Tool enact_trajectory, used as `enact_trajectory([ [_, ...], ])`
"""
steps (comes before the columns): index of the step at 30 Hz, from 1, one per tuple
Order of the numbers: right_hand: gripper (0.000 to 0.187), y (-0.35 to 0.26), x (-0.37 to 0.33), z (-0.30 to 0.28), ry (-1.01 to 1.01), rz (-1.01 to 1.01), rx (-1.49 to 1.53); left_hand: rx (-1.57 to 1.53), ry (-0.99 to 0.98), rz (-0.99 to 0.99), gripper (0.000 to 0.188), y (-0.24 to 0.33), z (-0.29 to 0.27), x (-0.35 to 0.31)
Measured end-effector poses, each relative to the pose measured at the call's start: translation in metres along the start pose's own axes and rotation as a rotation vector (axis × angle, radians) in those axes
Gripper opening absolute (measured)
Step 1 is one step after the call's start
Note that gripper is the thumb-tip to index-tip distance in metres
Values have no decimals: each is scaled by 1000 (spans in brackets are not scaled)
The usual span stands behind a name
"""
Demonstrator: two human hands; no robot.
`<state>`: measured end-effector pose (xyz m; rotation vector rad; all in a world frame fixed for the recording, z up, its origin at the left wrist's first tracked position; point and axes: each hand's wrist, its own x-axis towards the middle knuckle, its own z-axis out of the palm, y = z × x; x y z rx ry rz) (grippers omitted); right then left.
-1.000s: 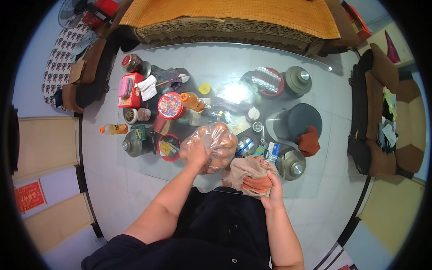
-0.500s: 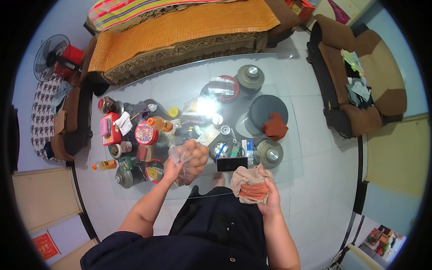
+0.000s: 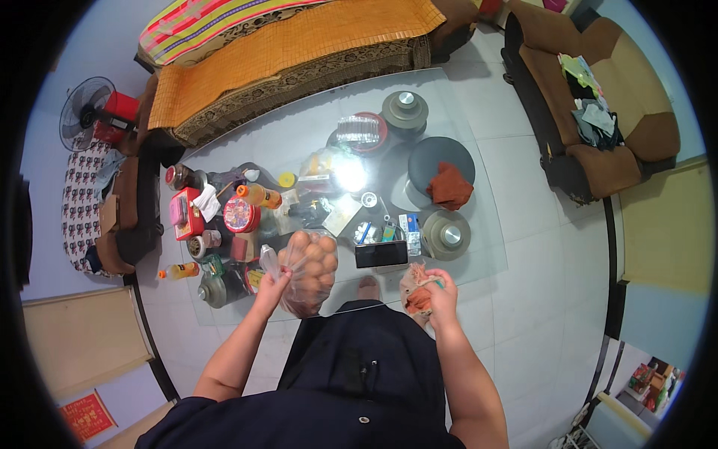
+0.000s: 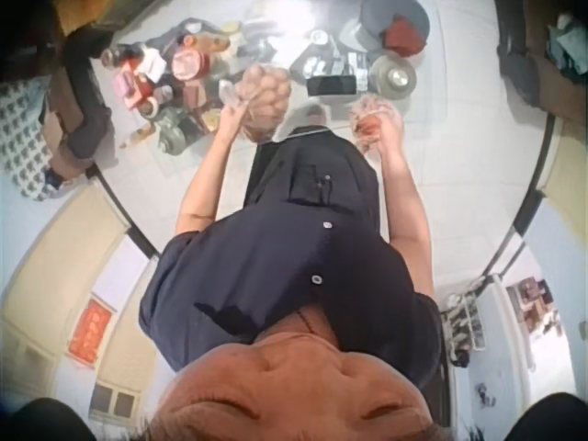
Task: The person walks from the living room to the kitchen carrying a plastic bag of eggs. They open the refrigerator, move a jar and a package to make space, and then place the eggs one by one into the door's egg rack.
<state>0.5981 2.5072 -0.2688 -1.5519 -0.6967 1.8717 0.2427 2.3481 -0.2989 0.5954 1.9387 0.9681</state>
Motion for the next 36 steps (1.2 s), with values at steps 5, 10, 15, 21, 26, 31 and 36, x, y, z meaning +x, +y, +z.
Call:
enact_trajectory([
  [5,24,12,23,25,-14,-378,-1248,-56,39,-49,17,27,0,-44],
  [10,38,50,75,50,-209,-576,-1706,-97,100,-40,17,15,-5,-68],
  [15,82,85,112,75,-294,-464,-1996,-160,183,-171,16,14,-11,-110],
  [21,86,101,138,95,-415,-426,-2199,-247,303,-295,15,3,-12,-151],
  [26,86,101,145,105,-497,-459,-2252,-269,432,-316,16,-12,-8,-179],
  [31,77,93,146,109,-367,-354,-2116,-349,513,-386,17,-22,-6,-202],
  [36,78,89,172,107,-46,-354,-2000,-455,599,-468,17,-37,-5,-215],
])
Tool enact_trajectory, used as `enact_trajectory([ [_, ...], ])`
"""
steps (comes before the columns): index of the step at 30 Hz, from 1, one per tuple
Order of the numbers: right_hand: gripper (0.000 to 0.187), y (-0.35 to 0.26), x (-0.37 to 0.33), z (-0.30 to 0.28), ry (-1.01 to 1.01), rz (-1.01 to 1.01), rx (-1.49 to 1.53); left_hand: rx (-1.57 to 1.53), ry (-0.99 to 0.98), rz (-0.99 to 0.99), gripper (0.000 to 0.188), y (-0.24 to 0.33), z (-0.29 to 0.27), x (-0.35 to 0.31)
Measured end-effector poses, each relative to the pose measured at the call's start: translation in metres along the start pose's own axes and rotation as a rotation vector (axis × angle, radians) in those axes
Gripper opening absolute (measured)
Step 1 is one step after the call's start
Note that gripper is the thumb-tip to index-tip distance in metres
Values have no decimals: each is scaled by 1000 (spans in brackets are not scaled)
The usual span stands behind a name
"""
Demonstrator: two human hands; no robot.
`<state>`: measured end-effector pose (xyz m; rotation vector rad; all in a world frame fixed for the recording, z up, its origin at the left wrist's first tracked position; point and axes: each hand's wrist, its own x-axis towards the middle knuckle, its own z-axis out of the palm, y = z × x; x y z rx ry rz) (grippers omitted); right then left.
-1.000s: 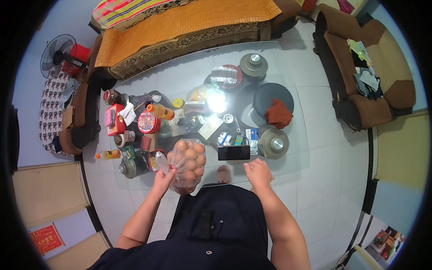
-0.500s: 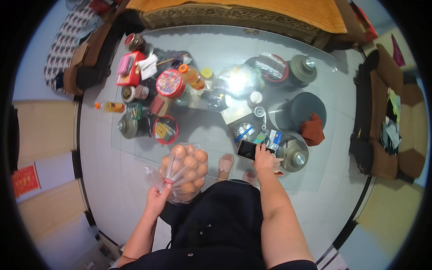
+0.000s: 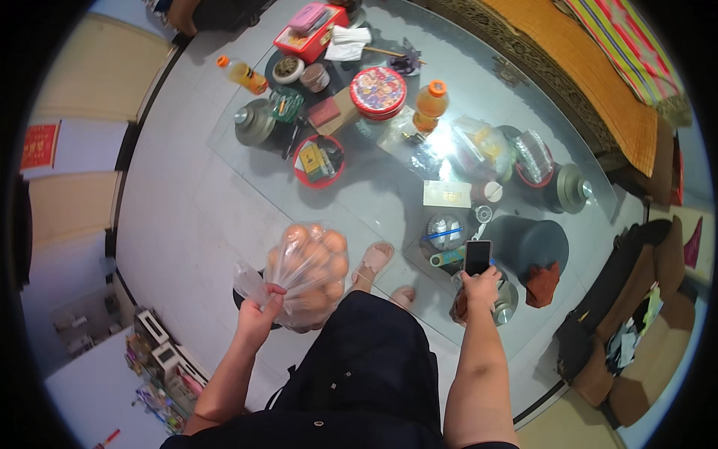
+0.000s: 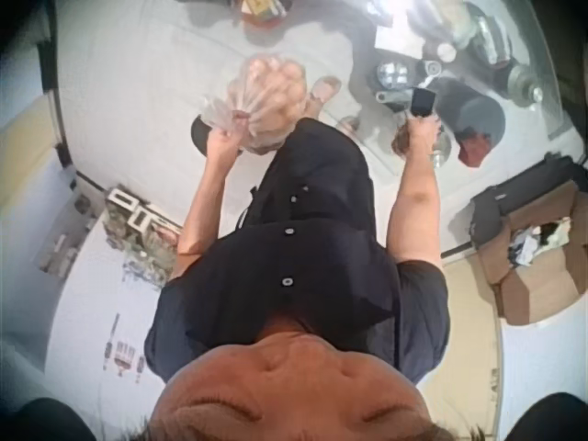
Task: The person walks from the living room to the kitchen carrying a plastic bag of eggs. They open the refrigerator, move a jar and a package to make space, and then place the eggs one by one into the door's egg rack.
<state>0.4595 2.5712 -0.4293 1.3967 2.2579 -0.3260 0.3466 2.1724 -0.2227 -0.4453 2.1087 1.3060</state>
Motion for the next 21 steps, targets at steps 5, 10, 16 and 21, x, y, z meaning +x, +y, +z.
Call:
enact_trajectory([
  [5,85,6,35,-9,-9,178,25,-119,37,-14,15,-8,-12,-1],
  [10,94,27,67,-1,-10,200,42,-160,68,7,15,-11,-21,2],
  [16,91,56,102,-2,-19,229,50,-201,81,-10,15,-15,-27,6],
  [21,86,97,138,14,-64,195,82,-187,86,24,14,-8,-24,10],
])
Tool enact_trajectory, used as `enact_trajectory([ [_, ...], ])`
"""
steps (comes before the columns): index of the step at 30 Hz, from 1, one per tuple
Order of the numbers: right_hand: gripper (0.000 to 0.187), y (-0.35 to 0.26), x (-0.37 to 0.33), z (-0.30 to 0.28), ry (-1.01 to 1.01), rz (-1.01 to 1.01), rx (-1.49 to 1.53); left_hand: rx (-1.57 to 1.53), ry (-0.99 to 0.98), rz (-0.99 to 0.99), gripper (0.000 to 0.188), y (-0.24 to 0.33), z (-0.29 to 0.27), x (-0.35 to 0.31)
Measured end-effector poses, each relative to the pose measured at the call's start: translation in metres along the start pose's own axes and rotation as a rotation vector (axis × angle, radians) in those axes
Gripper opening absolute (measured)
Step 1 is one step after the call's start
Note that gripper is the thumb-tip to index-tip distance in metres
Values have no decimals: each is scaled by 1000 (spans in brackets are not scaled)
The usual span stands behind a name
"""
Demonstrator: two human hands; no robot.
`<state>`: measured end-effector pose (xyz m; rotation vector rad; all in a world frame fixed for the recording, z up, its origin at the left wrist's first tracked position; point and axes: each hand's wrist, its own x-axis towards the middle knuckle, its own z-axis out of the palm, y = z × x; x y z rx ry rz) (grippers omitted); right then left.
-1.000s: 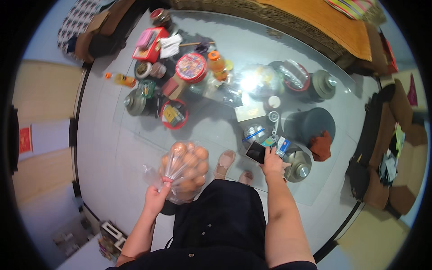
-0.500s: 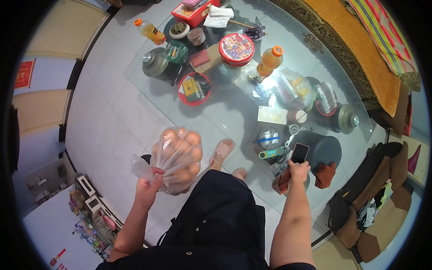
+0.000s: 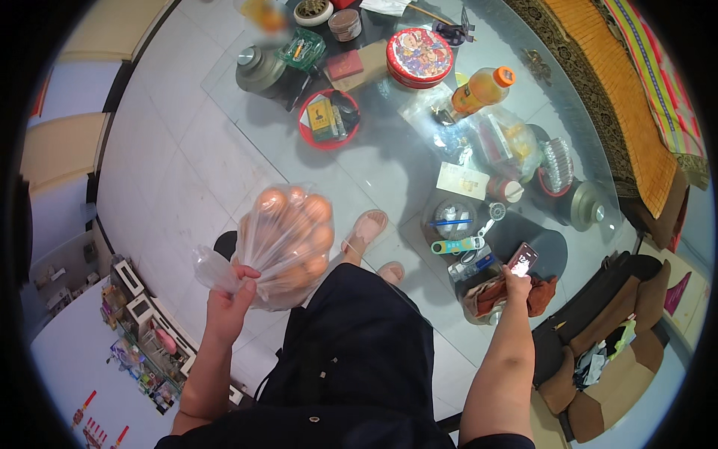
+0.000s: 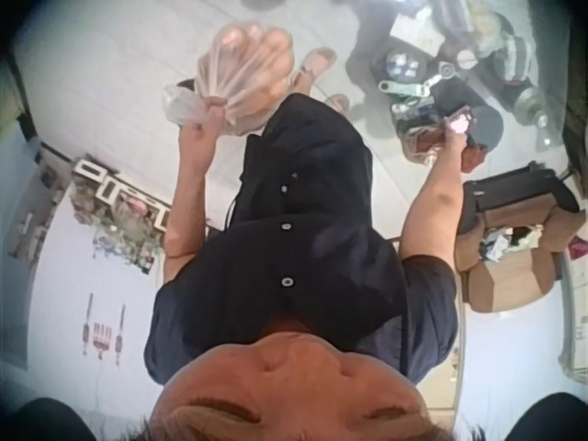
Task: The person walks from the living room to the kitchen carrying a plastic bag of eggs. They open the refrigerator, move a jar and a package to make space, and then place the eggs one by one into the door's egg rack.
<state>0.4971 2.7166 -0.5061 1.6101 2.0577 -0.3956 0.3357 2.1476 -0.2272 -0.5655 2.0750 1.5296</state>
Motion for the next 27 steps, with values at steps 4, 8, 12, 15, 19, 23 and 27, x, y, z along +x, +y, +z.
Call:
enact_trajectory([
  [4,83,19,27,7,-31,3,38,-10,-7,-28,14,4,4,0],
  [8,74,36,52,19,-52,-3,108,-23,-45,-107,13,13,6,1],
  [12,66,13,22,1,-95,17,114,-35,-36,-61,12,14,15,3],
  [15,81,3,18,-5,-121,70,-12,-26,-60,-31,11,23,20,5],
  [19,101,-1,-22,-15,152,59,-61,41,-131,-4,12,36,26,6],
  [23,68,19,-47,-61,-239,-160,642,79,-186,37,13,52,38,0],
  [27,46,17,-163,-150,-766,10,1450,71,-320,-9,14,82,52,-7],
])
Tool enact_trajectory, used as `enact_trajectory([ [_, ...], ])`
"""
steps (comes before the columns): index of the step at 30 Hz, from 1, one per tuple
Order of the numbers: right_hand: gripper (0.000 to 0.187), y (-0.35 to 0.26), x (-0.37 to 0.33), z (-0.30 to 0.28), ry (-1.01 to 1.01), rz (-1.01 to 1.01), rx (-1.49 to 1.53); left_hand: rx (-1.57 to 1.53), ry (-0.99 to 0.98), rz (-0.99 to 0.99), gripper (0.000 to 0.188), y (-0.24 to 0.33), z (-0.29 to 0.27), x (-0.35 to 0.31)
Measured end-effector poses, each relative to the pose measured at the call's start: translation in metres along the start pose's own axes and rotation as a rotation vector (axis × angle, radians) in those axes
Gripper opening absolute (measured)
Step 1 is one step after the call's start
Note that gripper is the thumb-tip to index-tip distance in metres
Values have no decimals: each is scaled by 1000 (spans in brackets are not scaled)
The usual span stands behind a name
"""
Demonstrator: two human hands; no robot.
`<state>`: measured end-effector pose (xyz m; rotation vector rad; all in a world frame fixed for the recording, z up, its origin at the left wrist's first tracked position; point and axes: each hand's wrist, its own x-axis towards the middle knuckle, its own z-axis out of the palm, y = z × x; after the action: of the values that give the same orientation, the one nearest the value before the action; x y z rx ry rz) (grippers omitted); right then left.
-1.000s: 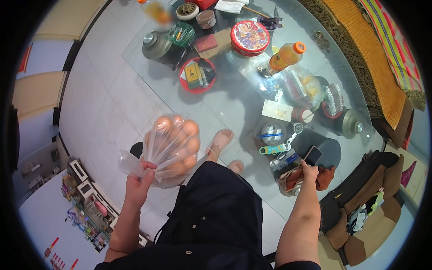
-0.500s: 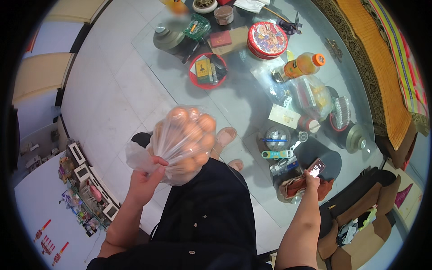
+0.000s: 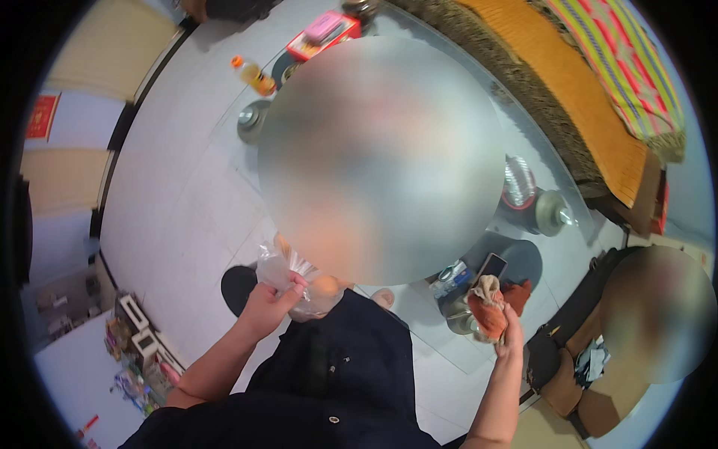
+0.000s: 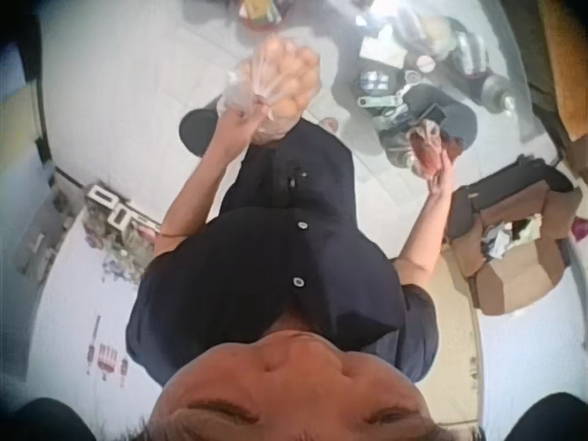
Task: The person walks from the living room to the kitchen carrying a plastic bag of eggs. They open the refrigerator, move a jar and a package to make space, and then place the eggs one by one into the door's egg rack.
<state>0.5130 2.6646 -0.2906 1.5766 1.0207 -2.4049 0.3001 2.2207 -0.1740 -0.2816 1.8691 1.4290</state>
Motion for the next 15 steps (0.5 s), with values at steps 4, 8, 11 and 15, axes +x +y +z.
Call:
enact_trajectory([
  [4,48,3,-117,64,-157,11,287,55,-270,92,22,14,29,-1],
  [8,47,29,-167,130,-332,-102,617,15,-549,77,44,45,82,-7],
  [11,48,29,-205,169,-431,-359,366,-3,-611,132,63,35,130,-7],
  [15,23,40,-262,184,-80,-803,-278,-233,-800,-191,54,58,193,-51],
])
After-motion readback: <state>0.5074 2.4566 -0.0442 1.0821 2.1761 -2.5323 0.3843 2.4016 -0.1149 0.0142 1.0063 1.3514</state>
